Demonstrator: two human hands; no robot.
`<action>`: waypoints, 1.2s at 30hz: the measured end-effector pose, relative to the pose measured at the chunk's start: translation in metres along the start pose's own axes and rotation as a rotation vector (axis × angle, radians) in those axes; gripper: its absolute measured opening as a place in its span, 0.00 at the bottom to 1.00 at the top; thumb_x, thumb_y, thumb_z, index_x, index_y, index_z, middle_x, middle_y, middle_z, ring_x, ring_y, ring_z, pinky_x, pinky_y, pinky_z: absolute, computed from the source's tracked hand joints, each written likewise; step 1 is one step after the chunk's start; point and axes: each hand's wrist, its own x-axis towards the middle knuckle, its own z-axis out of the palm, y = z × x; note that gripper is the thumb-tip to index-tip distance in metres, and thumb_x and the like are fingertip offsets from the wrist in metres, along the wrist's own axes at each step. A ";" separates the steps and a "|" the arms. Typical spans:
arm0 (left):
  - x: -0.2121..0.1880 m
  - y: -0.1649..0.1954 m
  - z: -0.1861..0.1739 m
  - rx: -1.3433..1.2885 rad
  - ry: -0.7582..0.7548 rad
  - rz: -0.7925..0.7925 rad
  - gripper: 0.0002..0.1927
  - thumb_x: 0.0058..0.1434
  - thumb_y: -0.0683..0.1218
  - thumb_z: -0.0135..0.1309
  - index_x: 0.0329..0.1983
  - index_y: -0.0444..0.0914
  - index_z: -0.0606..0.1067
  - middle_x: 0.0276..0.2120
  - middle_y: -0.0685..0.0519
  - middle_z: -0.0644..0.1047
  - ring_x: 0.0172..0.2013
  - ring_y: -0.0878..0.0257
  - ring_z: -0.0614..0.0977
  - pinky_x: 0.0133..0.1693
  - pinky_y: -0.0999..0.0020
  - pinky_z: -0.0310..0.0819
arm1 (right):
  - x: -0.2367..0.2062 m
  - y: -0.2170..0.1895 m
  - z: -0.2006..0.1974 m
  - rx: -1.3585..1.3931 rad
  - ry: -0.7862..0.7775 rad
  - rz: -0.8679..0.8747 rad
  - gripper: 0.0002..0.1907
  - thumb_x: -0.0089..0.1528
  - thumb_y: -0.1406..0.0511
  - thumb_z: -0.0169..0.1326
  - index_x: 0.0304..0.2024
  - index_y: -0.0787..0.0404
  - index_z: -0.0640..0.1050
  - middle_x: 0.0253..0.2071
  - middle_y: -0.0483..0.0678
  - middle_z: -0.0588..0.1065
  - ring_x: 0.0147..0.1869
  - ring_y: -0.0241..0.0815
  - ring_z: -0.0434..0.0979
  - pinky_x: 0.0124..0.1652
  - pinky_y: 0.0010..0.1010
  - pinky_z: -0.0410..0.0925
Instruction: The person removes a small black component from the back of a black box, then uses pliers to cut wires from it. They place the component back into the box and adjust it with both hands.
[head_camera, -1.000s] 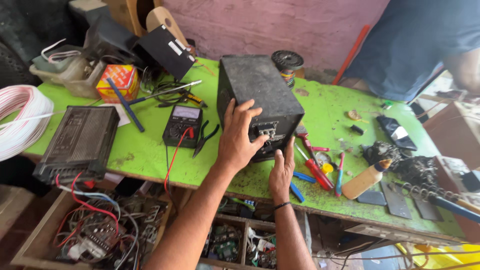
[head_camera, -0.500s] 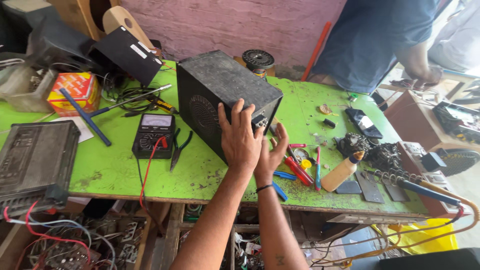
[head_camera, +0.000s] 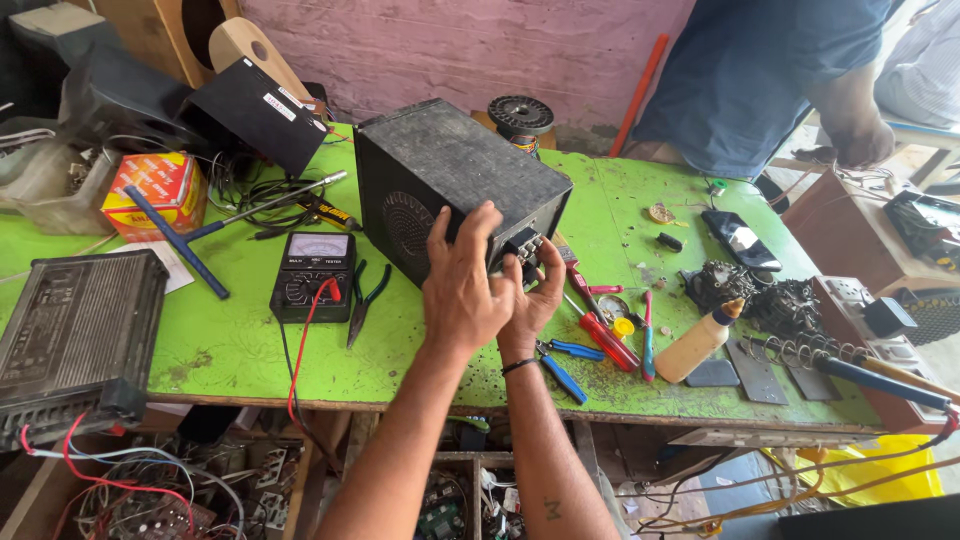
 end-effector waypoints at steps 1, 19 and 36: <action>-0.001 -0.004 -0.002 0.013 -0.038 -0.017 0.35 0.52 0.37 0.57 0.65 0.40 0.67 0.67 0.50 0.70 0.70 0.42 0.66 0.71 0.46 0.63 | 0.001 0.000 -0.001 -0.004 -0.008 -0.008 0.26 0.61 0.70 0.64 0.61 0.64 0.73 0.55 0.49 0.73 0.60 0.39 0.73 0.58 0.32 0.69; -0.004 -0.017 0.008 0.052 -0.118 -0.065 0.33 0.56 0.36 0.50 0.67 0.43 0.69 0.69 0.48 0.67 0.55 0.46 0.75 0.56 0.48 0.68 | 0.006 0.001 0.007 -0.140 -0.010 -0.062 0.25 0.64 0.63 0.62 0.61 0.64 0.72 0.54 0.51 0.75 0.60 0.42 0.74 0.58 0.35 0.68; -0.011 -0.045 0.036 -0.227 0.060 0.085 0.28 0.63 0.36 0.43 0.69 0.35 0.69 0.68 0.38 0.70 0.64 0.42 0.77 0.62 0.54 0.76 | 0.006 0.014 0.006 -0.198 -0.017 -0.083 0.28 0.65 0.63 0.62 0.64 0.66 0.70 0.57 0.52 0.75 0.62 0.43 0.74 0.61 0.36 0.68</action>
